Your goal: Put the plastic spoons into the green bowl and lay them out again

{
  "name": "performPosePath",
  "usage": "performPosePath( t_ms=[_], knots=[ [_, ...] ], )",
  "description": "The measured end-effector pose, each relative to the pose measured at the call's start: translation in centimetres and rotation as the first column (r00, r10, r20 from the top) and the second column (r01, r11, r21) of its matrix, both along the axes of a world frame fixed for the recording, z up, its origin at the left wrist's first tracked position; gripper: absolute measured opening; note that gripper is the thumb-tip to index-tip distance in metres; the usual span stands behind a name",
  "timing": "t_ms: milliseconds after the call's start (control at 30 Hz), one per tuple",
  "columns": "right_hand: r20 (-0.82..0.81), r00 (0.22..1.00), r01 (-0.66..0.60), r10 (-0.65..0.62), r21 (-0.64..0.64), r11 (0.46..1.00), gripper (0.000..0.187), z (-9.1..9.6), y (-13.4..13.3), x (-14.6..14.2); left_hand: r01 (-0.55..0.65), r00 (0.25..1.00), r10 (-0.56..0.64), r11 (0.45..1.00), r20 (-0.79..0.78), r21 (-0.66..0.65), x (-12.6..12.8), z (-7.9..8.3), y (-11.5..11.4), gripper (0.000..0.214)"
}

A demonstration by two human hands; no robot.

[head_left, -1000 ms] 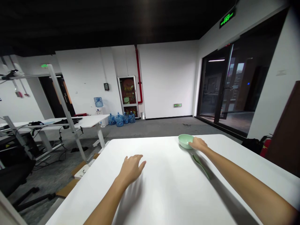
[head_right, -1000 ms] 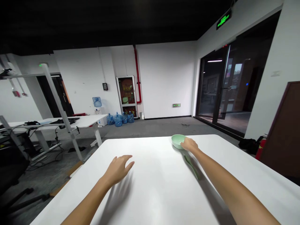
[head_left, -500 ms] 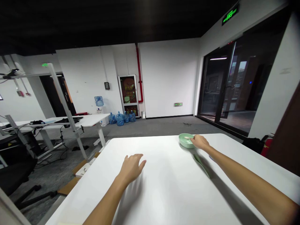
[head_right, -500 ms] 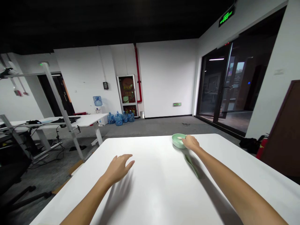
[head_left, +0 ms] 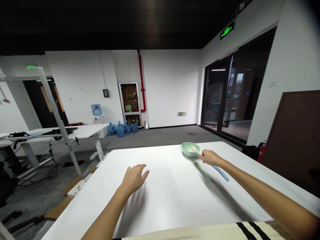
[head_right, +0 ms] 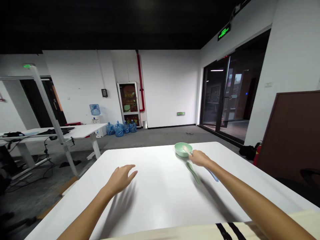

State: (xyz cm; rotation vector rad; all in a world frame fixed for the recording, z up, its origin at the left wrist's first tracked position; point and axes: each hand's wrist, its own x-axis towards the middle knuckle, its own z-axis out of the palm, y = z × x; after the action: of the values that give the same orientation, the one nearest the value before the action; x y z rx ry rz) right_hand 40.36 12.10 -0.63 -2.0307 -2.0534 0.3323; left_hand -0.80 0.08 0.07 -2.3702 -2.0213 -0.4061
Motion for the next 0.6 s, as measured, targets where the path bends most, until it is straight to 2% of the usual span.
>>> performPosePath(
  t_ms=[167, 367, 600],
  knots=[
    [-0.070, 0.993, -0.100, 0.093, -0.105, 0.989, 0.028, -1.7, -2.5, -1.1, 0.005, 1.000, -0.005, 1.000, -0.016, 0.001, 0.1, 0.2, -0.2, 0.051],
    [-0.056, 0.990, -0.134, 0.126, -0.190, 0.973, 0.025, -4.4, -3.0, -1.9, -0.003, 1.000, 0.003, 1.000, -0.017, 0.001, 0.4, 0.3, -0.2, 0.051],
    [-0.078, 0.991, -0.123, 0.106, -0.273, 0.954, 0.013, -5.2, -3.2, -1.9, -0.001, 1.000, 0.001, 1.000, -0.016, -0.005, 0.4, 0.1, -0.1, 0.050]
  ],
)
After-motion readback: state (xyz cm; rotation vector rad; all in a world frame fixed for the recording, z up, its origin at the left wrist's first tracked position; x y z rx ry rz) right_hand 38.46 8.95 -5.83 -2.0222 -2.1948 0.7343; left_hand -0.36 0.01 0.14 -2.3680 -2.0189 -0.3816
